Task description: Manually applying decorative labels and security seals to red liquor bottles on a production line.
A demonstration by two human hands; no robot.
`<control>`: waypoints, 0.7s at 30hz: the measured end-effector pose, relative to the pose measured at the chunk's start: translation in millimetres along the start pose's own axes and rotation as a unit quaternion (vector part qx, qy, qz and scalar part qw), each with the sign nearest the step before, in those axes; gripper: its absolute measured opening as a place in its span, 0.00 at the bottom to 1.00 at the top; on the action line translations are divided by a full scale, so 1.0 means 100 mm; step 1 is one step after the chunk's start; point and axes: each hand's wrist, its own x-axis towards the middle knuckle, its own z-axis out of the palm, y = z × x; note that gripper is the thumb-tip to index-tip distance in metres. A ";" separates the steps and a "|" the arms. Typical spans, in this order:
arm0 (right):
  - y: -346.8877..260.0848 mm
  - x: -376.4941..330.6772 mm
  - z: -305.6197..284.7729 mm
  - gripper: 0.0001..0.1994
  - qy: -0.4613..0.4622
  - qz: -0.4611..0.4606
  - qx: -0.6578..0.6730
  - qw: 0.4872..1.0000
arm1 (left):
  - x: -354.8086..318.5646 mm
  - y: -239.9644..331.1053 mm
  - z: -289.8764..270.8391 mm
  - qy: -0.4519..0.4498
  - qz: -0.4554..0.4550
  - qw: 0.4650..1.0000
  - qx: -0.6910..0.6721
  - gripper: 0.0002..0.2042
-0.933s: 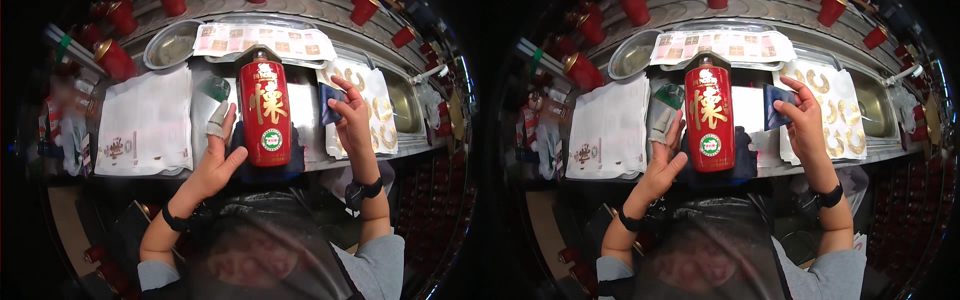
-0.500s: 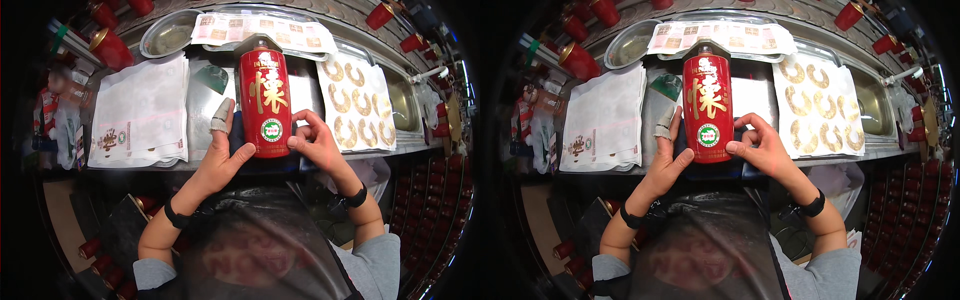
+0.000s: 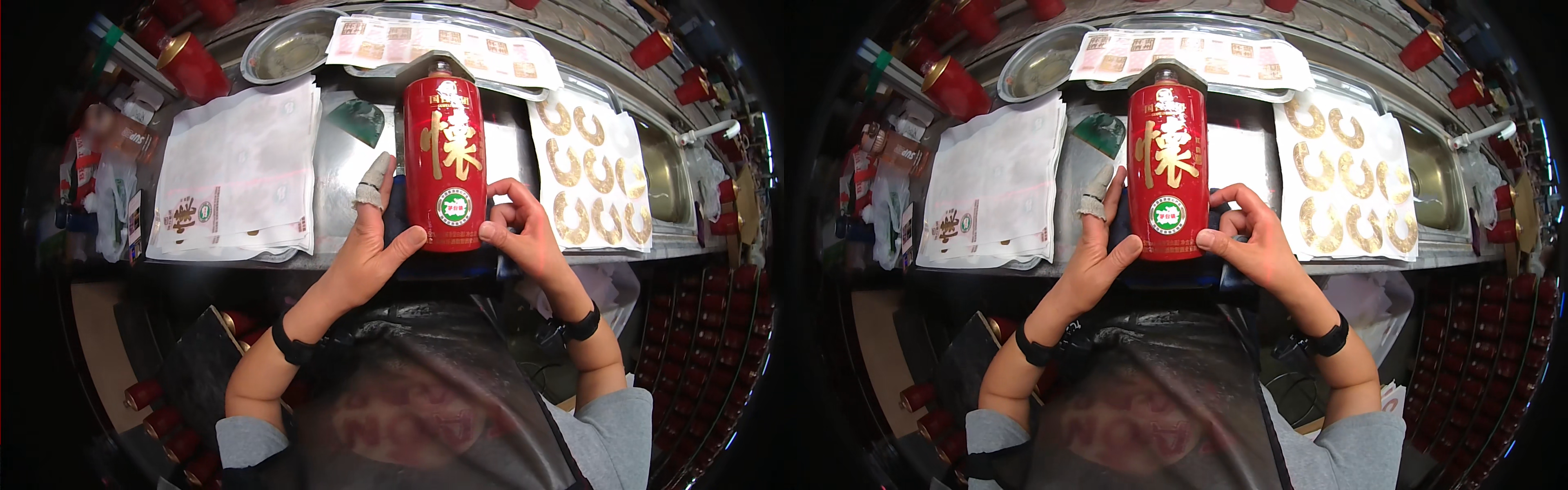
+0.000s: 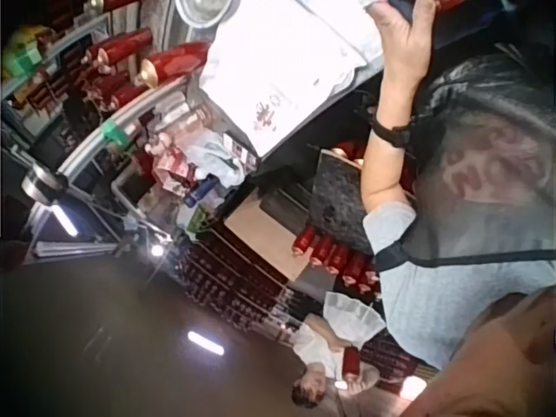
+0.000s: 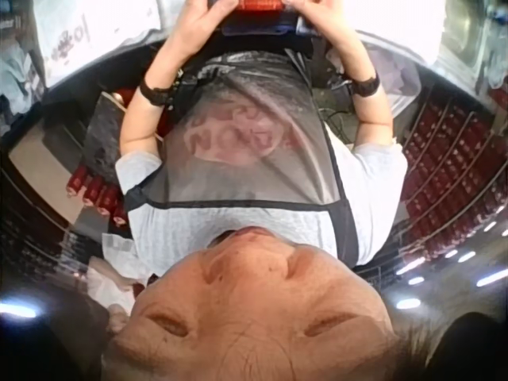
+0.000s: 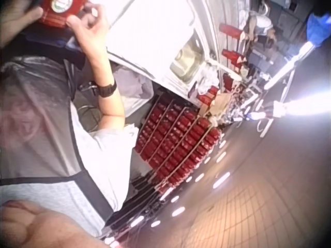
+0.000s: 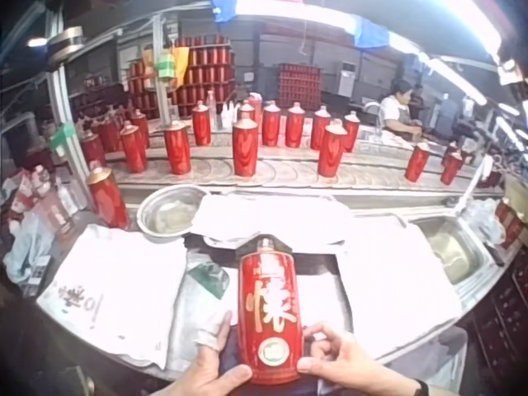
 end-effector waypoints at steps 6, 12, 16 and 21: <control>0.06 0.00 -0.04 0.18 -0.019 0.007 0.074 0.997 | -0.02 -0.06 -0.04 0.008 -0.034 0.995 -0.092 0.43; 0.06 -0.03 -0.04 0.20 -0.021 0.004 0.070 0.997 | -0.03 -0.04 0.01 0.014 -0.013 0.998 -0.060 0.44; 0.06 -0.05 0.01 0.23 -0.003 -0.007 0.038 0.999 | -0.02 -0.02 0.03 0.009 -0.004 1.000 -0.021 0.45; 0.04 -0.04 0.02 0.22 -0.006 -0.023 0.026 0.999 | -0.01 0.00 0.01 0.005 0.002 1.000 -0.016 0.46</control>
